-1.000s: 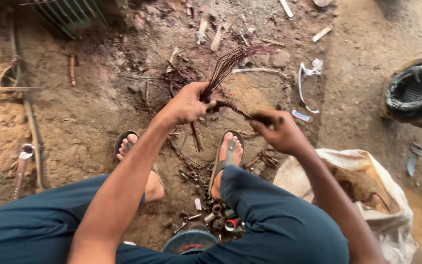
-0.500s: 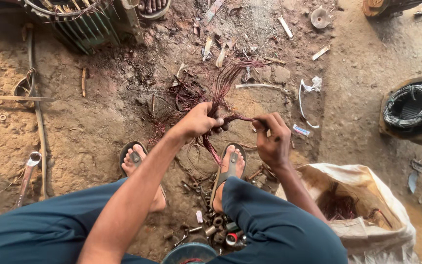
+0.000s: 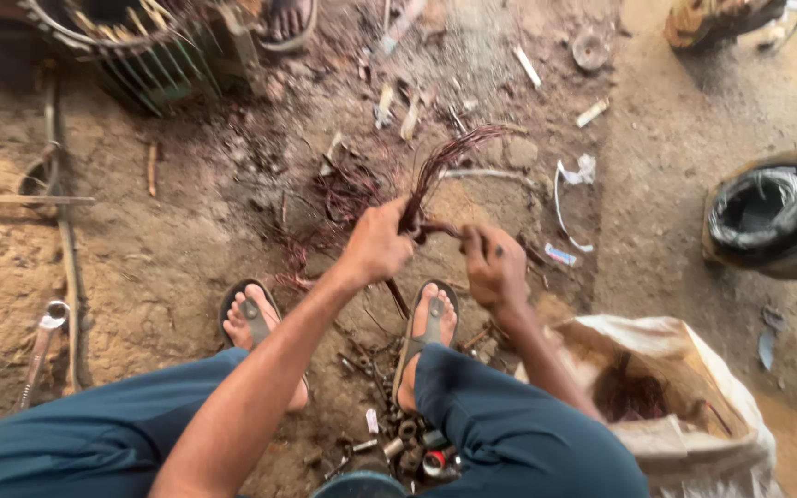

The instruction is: The person sits on the ground and repeatedly picks up bundles of reddish wires, untangles them by hand, and places them into a white sack. The person also handles a metal bucket containing additional wires and debris.

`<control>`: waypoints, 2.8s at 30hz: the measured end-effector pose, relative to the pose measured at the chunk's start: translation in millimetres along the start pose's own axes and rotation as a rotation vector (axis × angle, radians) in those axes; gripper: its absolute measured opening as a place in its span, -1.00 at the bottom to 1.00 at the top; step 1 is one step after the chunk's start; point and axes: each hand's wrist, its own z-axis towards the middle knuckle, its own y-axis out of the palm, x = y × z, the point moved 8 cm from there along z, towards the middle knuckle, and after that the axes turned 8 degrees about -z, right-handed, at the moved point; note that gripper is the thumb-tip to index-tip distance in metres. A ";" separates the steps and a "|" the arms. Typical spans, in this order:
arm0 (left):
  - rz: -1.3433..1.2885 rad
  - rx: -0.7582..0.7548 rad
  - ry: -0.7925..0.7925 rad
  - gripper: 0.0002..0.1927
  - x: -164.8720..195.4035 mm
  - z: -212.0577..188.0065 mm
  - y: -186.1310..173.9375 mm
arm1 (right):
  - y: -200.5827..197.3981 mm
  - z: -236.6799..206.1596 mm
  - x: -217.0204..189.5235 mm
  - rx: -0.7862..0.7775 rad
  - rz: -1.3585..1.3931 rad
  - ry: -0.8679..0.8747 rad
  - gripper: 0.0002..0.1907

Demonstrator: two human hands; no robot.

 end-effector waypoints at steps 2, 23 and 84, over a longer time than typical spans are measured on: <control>-0.051 0.023 0.071 -0.81 8.4 1.5 -0.7 | 9.1 -1.4 13.3 0.131 -0.077 0.169 -0.53; -0.456 -0.142 -0.105 -0.89 -40.1 15.3 16.0 | 38.5 8.5 27.4 -0.188 1.191 0.367 -0.21; -0.199 -0.010 -0.090 -0.80 -8.6 11.2 -36.0 | -187.6 -73.9 -4.8 -0.057 0.893 -0.264 -0.69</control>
